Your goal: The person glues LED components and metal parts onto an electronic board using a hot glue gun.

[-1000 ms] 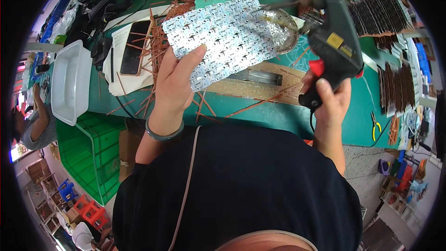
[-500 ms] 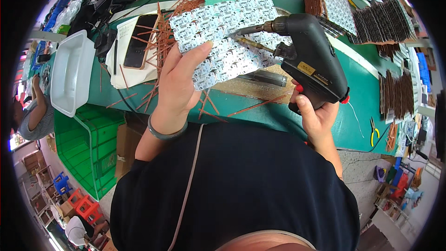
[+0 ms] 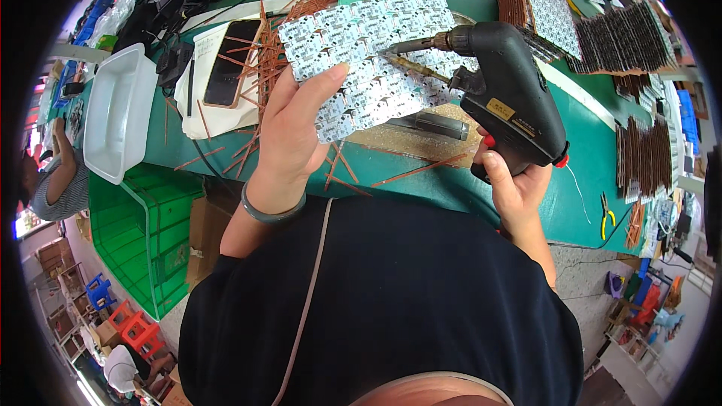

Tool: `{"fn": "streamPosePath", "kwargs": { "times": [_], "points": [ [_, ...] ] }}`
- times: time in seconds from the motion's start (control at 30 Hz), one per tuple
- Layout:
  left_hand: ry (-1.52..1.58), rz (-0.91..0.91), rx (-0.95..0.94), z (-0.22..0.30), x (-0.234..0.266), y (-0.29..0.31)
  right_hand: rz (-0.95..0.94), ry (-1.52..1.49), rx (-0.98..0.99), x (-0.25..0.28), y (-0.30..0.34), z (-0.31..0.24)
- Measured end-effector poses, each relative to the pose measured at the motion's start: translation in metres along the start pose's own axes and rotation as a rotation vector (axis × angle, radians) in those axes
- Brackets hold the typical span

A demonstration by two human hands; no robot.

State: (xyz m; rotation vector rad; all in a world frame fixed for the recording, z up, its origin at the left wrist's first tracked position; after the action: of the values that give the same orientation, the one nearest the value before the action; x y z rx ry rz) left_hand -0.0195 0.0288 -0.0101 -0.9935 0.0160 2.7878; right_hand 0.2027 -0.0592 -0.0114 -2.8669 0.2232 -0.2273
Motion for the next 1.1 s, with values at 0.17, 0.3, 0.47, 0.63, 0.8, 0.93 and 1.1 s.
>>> {"fn": "streamPosePath", "kwargs": {
  "times": [0.17,0.3,0.47,0.63,0.8,0.93,1.1],
  "points": [
    [0.002,-0.021,-0.006,0.0007,-0.0015,0.0000,-0.016,-0.014,-0.012,0.0005,0.0003,0.0019],
    [0.025,-0.037,-0.022,-0.0003,-0.0029,0.0009,-0.043,-0.055,0.027,-0.0024,-0.0016,-0.0011],
    [-0.002,-0.020,-0.028,0.0014,-0.0028,0.0003,-0.048,-0.010,0.019,0.0001,0.0000,0.0021],
    [-0.014,-0.003,-0.035,0.0028,-0.0042,-0.0002,-0.014,-0.037,0.002,-0.0008,-0.0002,0.0023],
    [-0.012,-0.039,-0.043,0.0019,-0.0052,0.0005,-0.032,0.044,0.007,0.0006,0.0016,0.0023],
    [-0.013,-0.039,-0.045,0.0020,-0.0063,0.0017,-0.031,0.038,-0.012,-0.0006,0.0007,0.0035],
    [-0.033,-0.023,-0.049,0.0033,-0.0064,0.0009,-0.044,0.065,-0.013,-0.0013,-0.0007,-0.0011]
  ]
}}
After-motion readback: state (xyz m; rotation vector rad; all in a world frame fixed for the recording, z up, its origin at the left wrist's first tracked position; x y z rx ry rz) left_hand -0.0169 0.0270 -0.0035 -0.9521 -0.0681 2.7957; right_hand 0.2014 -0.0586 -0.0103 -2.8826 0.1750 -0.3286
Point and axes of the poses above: each hand's wrist, its own y-axis away from the middle knuckle, its own x-axis out of the back of the hand, z = x × y, the point moved 5 cm from there along -y, towards the middle knuckle, and after that the axes turned 7 degrees about -x, right-handed, at the moved point
